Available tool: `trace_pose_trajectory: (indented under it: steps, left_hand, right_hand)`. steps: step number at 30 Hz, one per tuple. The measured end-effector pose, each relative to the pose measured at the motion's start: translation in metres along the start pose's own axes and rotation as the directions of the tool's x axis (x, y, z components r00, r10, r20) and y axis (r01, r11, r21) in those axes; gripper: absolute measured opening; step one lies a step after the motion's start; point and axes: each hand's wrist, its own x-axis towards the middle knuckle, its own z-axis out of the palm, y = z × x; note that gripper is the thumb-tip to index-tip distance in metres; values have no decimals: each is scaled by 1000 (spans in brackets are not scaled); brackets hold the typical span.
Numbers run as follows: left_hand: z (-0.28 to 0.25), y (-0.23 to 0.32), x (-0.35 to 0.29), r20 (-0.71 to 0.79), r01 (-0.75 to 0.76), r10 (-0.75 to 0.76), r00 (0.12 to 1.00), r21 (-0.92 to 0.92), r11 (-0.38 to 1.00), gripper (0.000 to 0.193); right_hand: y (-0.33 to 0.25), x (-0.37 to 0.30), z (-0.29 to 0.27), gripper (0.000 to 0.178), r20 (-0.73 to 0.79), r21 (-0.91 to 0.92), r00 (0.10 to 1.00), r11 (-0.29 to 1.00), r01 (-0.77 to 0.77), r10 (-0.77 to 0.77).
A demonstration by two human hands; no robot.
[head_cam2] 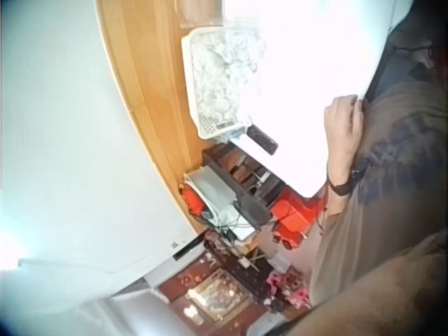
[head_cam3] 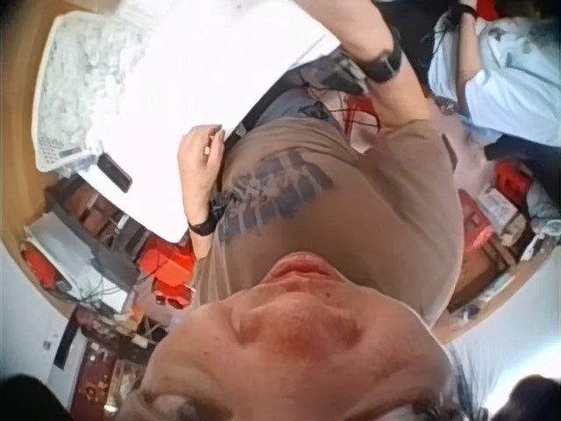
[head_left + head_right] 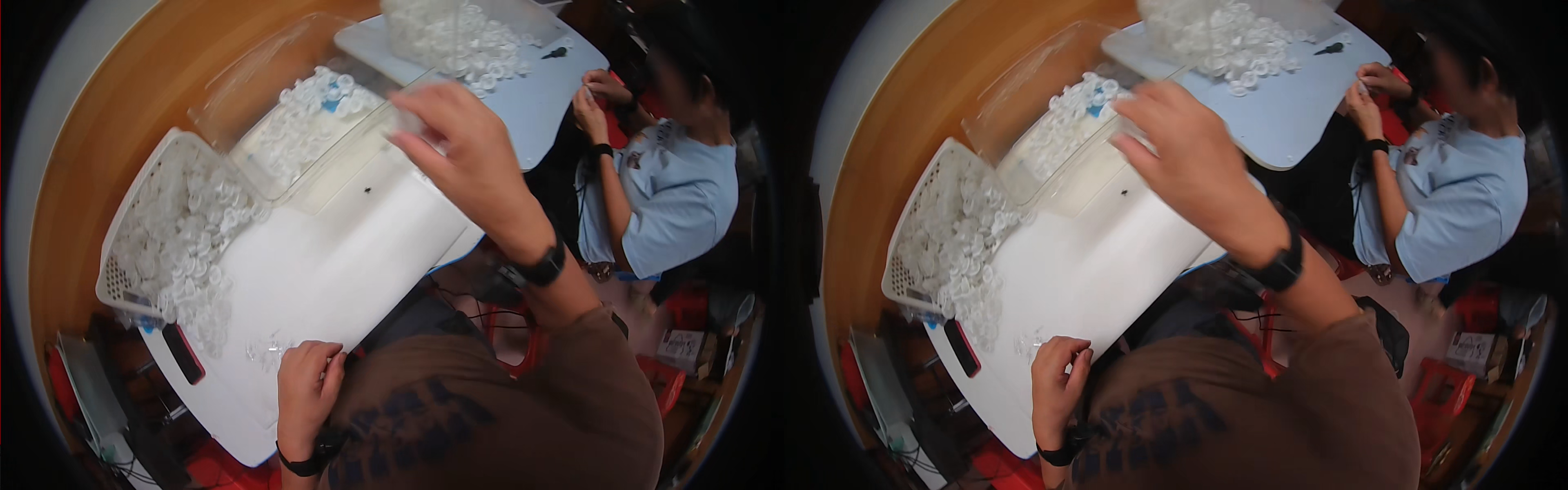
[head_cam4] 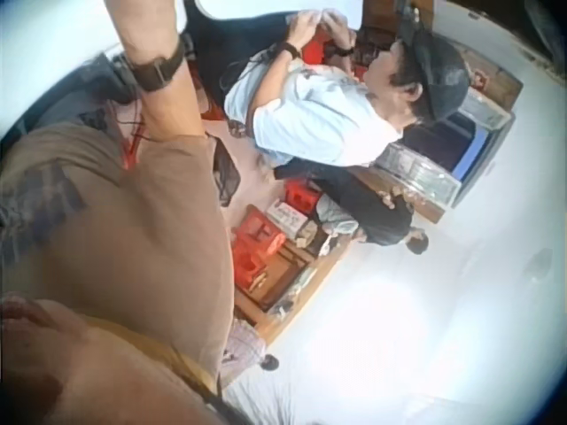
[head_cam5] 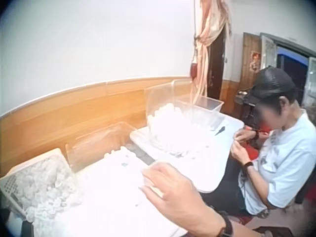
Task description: The person is seen assembling small white plastic components by inserting a metal pin or wire into a pre-drilled hole in each piece.
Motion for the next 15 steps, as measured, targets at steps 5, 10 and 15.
trace_pose_trajectory:
  steps: [5,10,15]
  left_hand:
    - [-1,5,4,41,-25,25,999,0,1000,10]
    - [1,-4,-6,59,61,-59,997,-28,998,10]
    - [2,-4,-6,113,71,-71,991,5,997,10]
  right_hand:
    - [-29,41,17,79,-145,-141,982,985,103,-123]
    - [-50,7,11,86,-87,119,986,981,150,-140]
    - [5,-32,-40,90,-201,462,827,795,-393,526]
